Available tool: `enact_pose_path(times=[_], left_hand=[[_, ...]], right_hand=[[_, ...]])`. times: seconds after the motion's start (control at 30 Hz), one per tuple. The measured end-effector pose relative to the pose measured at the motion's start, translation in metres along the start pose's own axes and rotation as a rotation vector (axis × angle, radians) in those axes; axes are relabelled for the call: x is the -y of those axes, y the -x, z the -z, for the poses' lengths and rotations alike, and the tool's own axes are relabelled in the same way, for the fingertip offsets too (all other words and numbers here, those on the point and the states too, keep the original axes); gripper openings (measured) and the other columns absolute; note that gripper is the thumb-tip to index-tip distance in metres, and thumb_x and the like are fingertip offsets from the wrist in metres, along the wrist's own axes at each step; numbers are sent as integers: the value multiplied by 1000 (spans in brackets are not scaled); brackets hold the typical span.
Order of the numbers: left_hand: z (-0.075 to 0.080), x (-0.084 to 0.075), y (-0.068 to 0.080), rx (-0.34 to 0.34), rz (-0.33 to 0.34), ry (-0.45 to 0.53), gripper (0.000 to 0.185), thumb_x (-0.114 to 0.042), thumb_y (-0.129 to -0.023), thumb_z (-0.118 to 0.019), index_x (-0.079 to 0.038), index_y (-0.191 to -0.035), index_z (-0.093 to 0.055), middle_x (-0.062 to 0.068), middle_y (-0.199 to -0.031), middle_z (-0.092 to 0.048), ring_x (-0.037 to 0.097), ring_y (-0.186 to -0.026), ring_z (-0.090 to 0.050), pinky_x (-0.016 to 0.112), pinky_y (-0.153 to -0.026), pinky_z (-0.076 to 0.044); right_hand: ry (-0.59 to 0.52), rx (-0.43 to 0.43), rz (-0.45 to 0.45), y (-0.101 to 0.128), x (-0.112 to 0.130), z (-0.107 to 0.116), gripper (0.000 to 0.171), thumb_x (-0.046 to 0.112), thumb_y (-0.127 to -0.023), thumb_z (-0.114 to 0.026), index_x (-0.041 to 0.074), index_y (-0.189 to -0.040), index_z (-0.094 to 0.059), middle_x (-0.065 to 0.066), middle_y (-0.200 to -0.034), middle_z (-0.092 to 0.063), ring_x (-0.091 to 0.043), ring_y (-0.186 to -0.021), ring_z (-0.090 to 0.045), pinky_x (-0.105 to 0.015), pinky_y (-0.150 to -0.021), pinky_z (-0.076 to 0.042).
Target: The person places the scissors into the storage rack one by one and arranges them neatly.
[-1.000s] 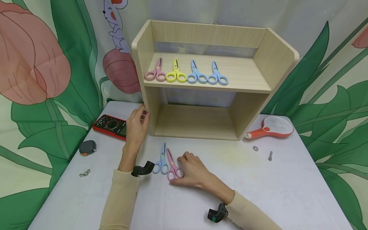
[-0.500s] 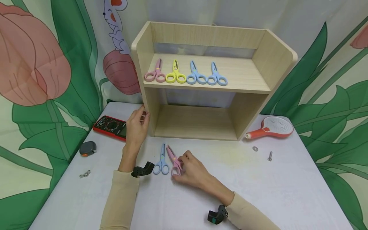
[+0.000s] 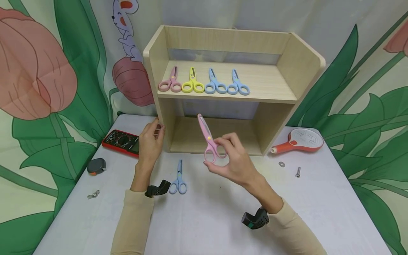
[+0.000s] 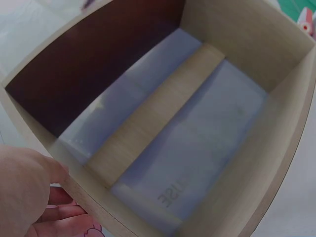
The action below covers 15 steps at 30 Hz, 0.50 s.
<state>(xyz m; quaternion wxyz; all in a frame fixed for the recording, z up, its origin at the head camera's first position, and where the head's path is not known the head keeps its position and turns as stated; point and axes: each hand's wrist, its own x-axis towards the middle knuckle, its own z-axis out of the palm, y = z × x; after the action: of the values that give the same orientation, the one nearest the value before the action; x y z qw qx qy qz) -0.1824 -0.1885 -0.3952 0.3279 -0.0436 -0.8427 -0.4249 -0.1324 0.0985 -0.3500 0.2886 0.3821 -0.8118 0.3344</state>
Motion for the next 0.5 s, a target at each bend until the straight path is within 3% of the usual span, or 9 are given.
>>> enact_pose_path(times=[0.1,0.23,0.37,0.5], left_hand=[[0,0,0,-1,-3,-7,36,-11,-98,-63,-3,-133,-61,24,-105,-65,35,-94,-71,46,-80,-63],[-1,0,1,1,-3,-17,36,-11,-99,-63,-2,-133,-61,25,-105,-65,35,-93,-72,45,-80,-63],[-1,0,1,3,-1,-16,35,-11,-99,-63,-2,-133,-61,25,-105,-65,35,-93,-72,45,-80,-63],[-1,0,1,1,-7,-12,35,-12,-99,-63,-2,-133,-61,25,-105,-65,36,-94,-71,45,-80,-63]], right_hand=[[56,-71,24,-17,-6,22,59,26,-65,-90,-4,-110,-66,-16,-101,-55,-20,-85,-55,-30,-67,-53],[126,-138,-3,-35,-16,49,58,28,-66,-90,-6,-107,-66,-18,-98,-55,-22,-82,-54,-22,-67,-49],[180,-170,-124,-50,-28,75,58,31,-68,-89,-6,-106,-67,-19,-97,-55,-24,-82,-53,-21,-68,-43],[246,-150,-284,-68,-41,96,59,36,-73,-85,-6,-111,-67,-21,-101,-55,-27,-87,-53,-26,-68,-42]])
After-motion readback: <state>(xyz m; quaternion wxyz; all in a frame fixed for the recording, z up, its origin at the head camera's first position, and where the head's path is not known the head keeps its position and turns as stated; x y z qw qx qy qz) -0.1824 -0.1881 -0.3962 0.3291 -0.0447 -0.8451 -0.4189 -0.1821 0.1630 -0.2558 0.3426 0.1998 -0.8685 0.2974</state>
